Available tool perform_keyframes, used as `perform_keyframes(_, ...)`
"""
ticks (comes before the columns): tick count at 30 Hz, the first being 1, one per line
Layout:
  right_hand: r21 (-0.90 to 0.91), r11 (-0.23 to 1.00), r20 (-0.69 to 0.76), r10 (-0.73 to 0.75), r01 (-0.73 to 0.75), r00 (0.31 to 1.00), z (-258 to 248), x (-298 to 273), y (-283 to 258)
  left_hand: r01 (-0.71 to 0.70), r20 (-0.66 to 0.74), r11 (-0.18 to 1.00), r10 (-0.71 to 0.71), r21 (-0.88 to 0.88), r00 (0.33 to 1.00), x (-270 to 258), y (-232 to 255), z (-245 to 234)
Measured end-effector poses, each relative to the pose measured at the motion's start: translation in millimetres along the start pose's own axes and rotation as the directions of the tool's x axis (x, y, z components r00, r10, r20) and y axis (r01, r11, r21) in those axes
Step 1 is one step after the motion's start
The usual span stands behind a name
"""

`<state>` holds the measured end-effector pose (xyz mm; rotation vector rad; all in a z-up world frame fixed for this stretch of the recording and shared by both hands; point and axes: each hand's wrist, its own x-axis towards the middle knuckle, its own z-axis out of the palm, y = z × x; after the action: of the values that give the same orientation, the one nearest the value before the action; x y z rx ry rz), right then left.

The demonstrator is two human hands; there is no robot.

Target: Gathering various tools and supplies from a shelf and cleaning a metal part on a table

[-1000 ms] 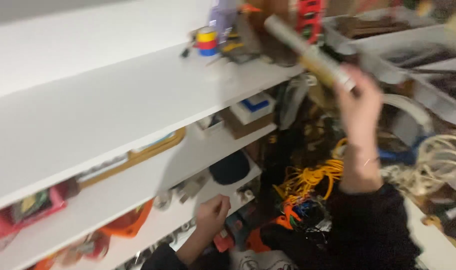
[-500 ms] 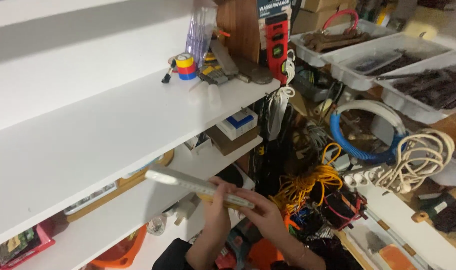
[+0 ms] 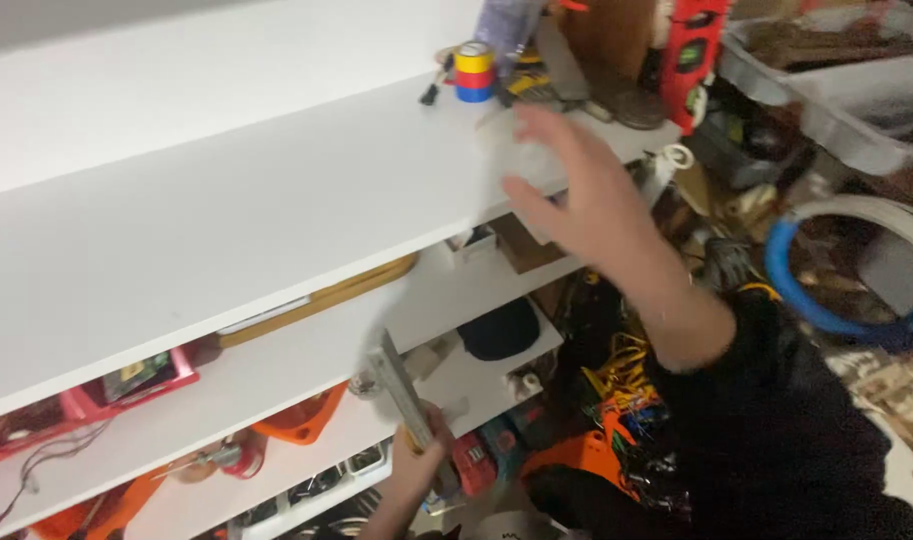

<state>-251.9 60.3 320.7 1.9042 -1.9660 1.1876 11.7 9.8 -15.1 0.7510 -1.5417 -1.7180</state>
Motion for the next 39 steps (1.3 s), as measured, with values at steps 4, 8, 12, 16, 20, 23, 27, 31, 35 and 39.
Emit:
perform_keyframes(4, -0.303, 0.951, 0.157, -0.013, 0.061, 0.988, 28, 66, 38, 0.199, -0.057, 0.971, -0.192, 0.133, 0.98, -28, -7, -8)
perform_keyframes(8, -0.381, 0.919, 0.28, 0.012, 0.1, 0.96, 62, 75, 60, 0.109, -0.17, 0.98, -0.08, 0.164, 0.982, -41, -89, -43)
perform_keyframes(12, -0.329, 0.91, 0.063, -0.244, 0.251, 0.968, 80, 76, 81, 0.091, -0.326, 0.995, -0.076, 0.033, 0.942, -54, -92, -51)
perform_keyframes(16, -0.107, 0.919, -0.078, -0.388, 0.379, 0.918, 97, 75, 69, 0.1, -0.458, 0.988, -0.143, -0.117, 0.877, -79, -91, -56)
perform_keyframes(20, 0.035, 0.986, 0.083, -0.167, 0.165, 0.982, 112, 79, 23, 0.399, -0.556, 0.917, -0.337, -0.01, 0.76, -112, -87, -71)
perform_keyframes(23, 0.139, 0.966, 0.156, -0.237, 0.216, 0.959, 133, 87, 6, 0.209, -0.438, 0.931, -0.329, -0.301, 0.836, -147, -51, -76)
perform_keyframes(27, -0.221, 0.943, 0.215, -0.2, 0.247, 0.956, 161, 102, 16, 0.139, -0.579, 0.987, -0.157, -0.075, 0.8, -204, -97, -127)
perform_keyframes(31, -0.184, 0.982, 0.191, 0.005, 0.031, 0.982, 195, 116, 33, 0.161, -0.756, 0.98, -0.191, -0.114, 0.626, -291, -135, -178)
perform_keyframes(35, -0.25, 0.951, 0.157, -0.148, 0.184, 0.976, 234, 128, 23, 0.054, -0.838, 0.975, -0.212, -0.215, 0.502, -378, -106, -211)
perform_keyframes(39, -0.038, 0.947, 0.068, -0.315, 0.318, 0.947, 296, 146, -37, 0.013, -0.924, 0.979, -0.197, -0.204, 0.327, -451, -90, -227)
